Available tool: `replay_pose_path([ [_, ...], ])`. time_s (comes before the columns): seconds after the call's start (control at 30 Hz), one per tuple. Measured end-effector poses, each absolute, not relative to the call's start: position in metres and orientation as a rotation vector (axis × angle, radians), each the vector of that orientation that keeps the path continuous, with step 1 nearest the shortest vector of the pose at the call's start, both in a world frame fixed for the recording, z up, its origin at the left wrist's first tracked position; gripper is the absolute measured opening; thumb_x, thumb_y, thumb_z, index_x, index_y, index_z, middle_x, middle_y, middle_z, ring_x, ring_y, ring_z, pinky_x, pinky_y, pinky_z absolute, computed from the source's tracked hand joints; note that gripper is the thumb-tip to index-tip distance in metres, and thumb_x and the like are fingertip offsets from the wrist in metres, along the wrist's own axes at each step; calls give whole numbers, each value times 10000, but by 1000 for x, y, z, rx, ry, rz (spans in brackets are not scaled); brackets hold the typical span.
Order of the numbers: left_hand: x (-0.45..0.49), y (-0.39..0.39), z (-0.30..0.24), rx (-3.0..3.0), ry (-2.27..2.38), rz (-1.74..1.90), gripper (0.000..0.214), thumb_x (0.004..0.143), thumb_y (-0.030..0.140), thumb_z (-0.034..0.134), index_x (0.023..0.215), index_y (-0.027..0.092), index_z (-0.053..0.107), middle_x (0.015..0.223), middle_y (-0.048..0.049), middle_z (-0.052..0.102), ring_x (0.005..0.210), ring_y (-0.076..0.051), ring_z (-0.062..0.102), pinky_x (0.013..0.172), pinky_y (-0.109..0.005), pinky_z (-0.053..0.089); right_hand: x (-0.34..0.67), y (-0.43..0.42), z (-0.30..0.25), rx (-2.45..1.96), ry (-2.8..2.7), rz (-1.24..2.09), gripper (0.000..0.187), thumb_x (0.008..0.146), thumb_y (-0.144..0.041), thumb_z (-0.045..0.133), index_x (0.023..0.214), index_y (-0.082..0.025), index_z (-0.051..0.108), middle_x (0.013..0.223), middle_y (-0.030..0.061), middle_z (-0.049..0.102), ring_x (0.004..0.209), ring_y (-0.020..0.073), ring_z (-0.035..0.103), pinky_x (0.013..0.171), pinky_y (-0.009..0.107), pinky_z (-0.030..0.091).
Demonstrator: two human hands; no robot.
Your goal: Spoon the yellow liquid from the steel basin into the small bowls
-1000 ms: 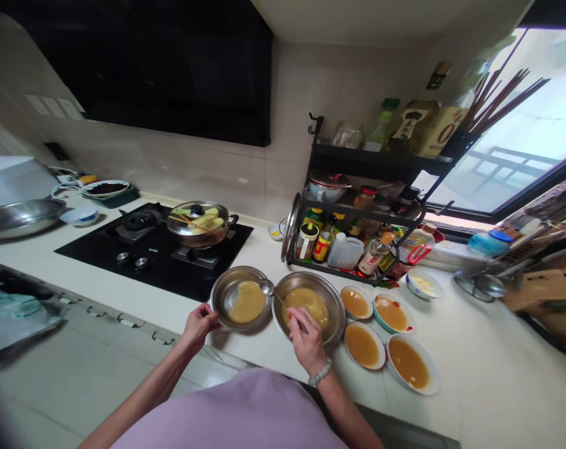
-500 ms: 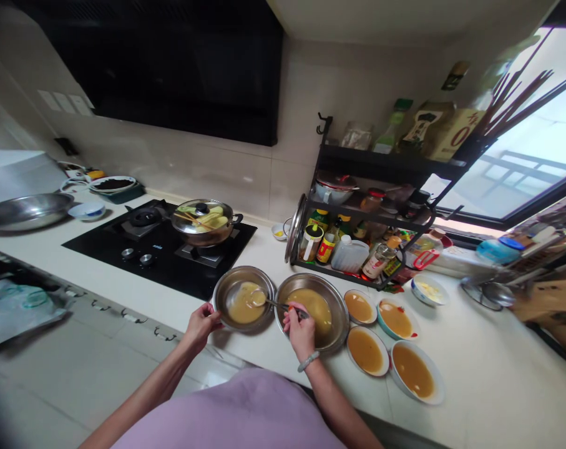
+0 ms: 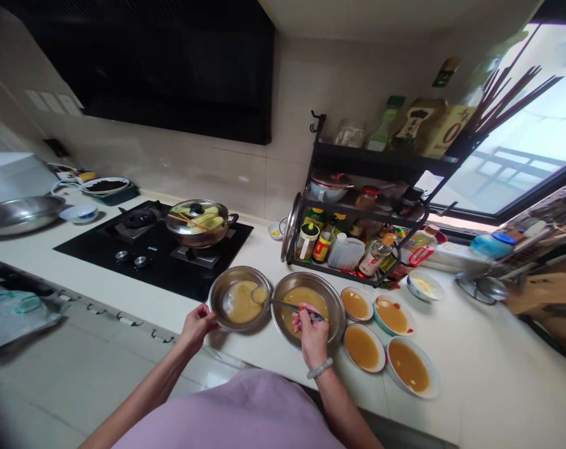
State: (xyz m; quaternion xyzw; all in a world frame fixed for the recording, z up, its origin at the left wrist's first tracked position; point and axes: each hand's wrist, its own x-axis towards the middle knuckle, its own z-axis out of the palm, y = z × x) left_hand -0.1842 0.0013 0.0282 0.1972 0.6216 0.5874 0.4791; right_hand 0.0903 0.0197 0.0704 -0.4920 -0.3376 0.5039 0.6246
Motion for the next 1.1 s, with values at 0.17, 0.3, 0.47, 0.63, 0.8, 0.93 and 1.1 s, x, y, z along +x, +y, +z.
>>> replay_pose_path([
  [0.17, -185, 2, 28, 489, 1527, 1426, 336, 482, 240, 703, 566, 205, 379, 439, 96, 466, 409, -80, 490, 458, -256, 503, 113, 13, 80, -1155, -774, 1100, 437, 632, -464, 782, 883, -138, 636, 620, 43, 663, 494, 138, 581, 413, 213, 439],
  [0.3, -185, 2, 28, 492, 1524, 1426, 341, 479, 241, 706, 564, 205, 377, 446, 94, 469, 412, -83, 493, 462, -261, 505, 139, 7, 81, -1211, -814, 1004, 447, 664, -481, 762, 923, -141, 633, 641, 42, 666, 507, 142, 582, 428, 222, 459],
  [0.47, -185, 2, 27, 492, 1520, 1433, 337, 479, 233, 707, 563, 205, 382, 424, 94, 468, 411, -79, 479, 457, -253, 501, 169, -4, 74, -1317, -1047, 810, 389, 783, -477, 655, 975, -139, 647, 577, 21, 623, 477, 151, 578, 463, 258, 506],
  [0.63, -185, 2, 26, 493, 1512, 1441, 341, 477, 238, 713, 566, 205, 385, 432, 98, 460, 414, -76, 471, 458, -258, 504, 174, -15, 74, -1226, -1594, 459, 223, 874, -307, 550, 975, -183, 704, 821, 93, 674, 634, 173, 636, 553, 276, 548],
  [0.8, -184, 2, 29, 493, 1514, 1436, 334, 473, 226, 697, 560, 205, 375, 460, 95, 476, 411, -81, 487, 456, -267, 507, 155, -18, 83, -1030, -1761, 331, 257, 894, -154, 495, 1050, -220, 688, 918, 91, 656, 811, 182, 649, 612, 254, 554],
  [0.93, -184, 1, 30, 514, 1517, 1432, 340, 479, 246, 699, 566, 207, 372, 480, 95, 474, 421, -88, 501, 453, -270, 506, 129, -11, 85, -967, -1729, 530, 281, 916, -157, 464, 1107, -228, 658, 928, 81, 632, 667, 139, 621, 481, 211, 516],
  [1.1, -182, 0, 30, 530, 1514, 1435, 338, 481, 267, 693, 579, 206, 375, 507, 100, 465, 436, -89, 507, 458, -275, 512, 90, 8, 83, -909, -1783, 647, 273, 922, -192, 448, 1057, -229, 682, 881, 77, 634, 692, 155, 615, 534, 237, 521],
])
